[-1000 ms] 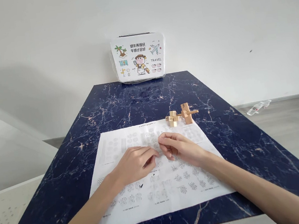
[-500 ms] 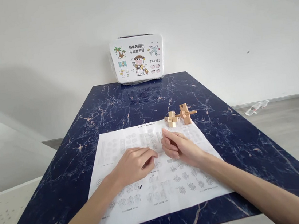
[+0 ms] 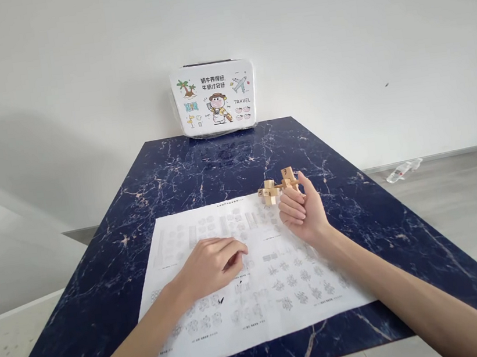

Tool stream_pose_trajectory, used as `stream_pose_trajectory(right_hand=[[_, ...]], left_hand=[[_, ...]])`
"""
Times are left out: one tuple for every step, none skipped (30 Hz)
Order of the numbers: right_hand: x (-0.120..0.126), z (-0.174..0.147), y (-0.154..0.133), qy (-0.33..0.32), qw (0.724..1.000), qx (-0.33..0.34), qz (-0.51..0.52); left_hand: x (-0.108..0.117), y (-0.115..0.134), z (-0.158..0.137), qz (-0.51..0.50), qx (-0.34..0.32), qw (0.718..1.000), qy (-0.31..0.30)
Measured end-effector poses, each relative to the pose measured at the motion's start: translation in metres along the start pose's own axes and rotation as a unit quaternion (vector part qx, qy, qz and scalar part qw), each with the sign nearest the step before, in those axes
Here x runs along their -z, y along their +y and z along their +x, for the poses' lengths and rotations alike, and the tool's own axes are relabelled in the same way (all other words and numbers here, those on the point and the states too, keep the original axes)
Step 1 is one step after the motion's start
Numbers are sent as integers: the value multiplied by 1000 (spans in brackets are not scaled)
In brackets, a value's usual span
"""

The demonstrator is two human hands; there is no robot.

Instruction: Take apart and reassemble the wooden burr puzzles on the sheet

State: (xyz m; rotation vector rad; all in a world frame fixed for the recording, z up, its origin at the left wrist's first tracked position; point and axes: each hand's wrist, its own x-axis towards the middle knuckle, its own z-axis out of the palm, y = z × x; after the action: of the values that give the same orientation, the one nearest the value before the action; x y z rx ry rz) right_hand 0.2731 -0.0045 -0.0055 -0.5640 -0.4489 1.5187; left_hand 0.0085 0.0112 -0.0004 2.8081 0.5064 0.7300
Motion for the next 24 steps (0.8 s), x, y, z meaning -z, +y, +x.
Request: stream_pose_trajectory(right_hand=[[4,2,-2,-7,1000,-2,14],[8,5,-3,-14,1000,-4,27],[11,7,-4,-22,999,-6,39],[15,9,-5,-30,998,-6,51],[18,11,-6,-37,998,-6,59],[21,13,-6,-45,997,-5,64],[25,15,-7,-52,996,-6,68],[28,18,-7,-59,996,-7,71],[32,20,-8,-66,995,-10,74],[35,22,-8,-72,994,-13,78],[38,24,-9,-79,993,-17,84],[40,25,-10,-85,992,-21,90],[43,27,-11,-90,991,-25,97],[44,28,-11,-95,990,-29,104],[45,28,-12,-97,989,-33,111],[46,29,-13,-96,988,-36,117],[46,29,-13,-92,987,-39,123],[47,29,-14,-86,987,-42,127],[46,30,-15,-76,988,-44,129],[46,30,-16,-66,988,-45,129],[46,30,-16,-55,989,-47,127],[46,30,-17,-47,990,-48,124],[46,30,-18,-45,991,-49,120],[47,30,-18,-47,991,-49,115]], left_hand=[[0,0,0,1,0,1000,0],[1,0,1,2,1,1000,-1],[1,1,1,2,0,1000,-1],[2,1,1,3,0,1000,-1],[2,0,1,3,-1,1000,0],[2,0,1,4,-1,1000,0],[2,0,1,4,-1,1000,0],[2,0,1,4,-1,1000,0],[2,0,1,4,0,1000,-1],[2,-1,1,4,1,1000,-1],[2,-1,1,5,2,1000,-1],[2,-1,0,5,2,1000,0],[2,-2,0,6,2,1000,1],[2,-2,0,7,2,1000,2],[3,-2,0,7,2,1000,3],[3,-2,0,7,3,1000,4],[3,-2,0,8,4,1000,5],[3,-2,0,8,5,1000,5],[3,-2,1,7,6,1000,5],[4,-2,1,7,7,1000,4],[4,-2,1,7,8,1000,3],[4,-2,1,6,9,1000,2],[4,-2,1,5,10,1000,2],[4,-2,1,4,11,1000,3]])
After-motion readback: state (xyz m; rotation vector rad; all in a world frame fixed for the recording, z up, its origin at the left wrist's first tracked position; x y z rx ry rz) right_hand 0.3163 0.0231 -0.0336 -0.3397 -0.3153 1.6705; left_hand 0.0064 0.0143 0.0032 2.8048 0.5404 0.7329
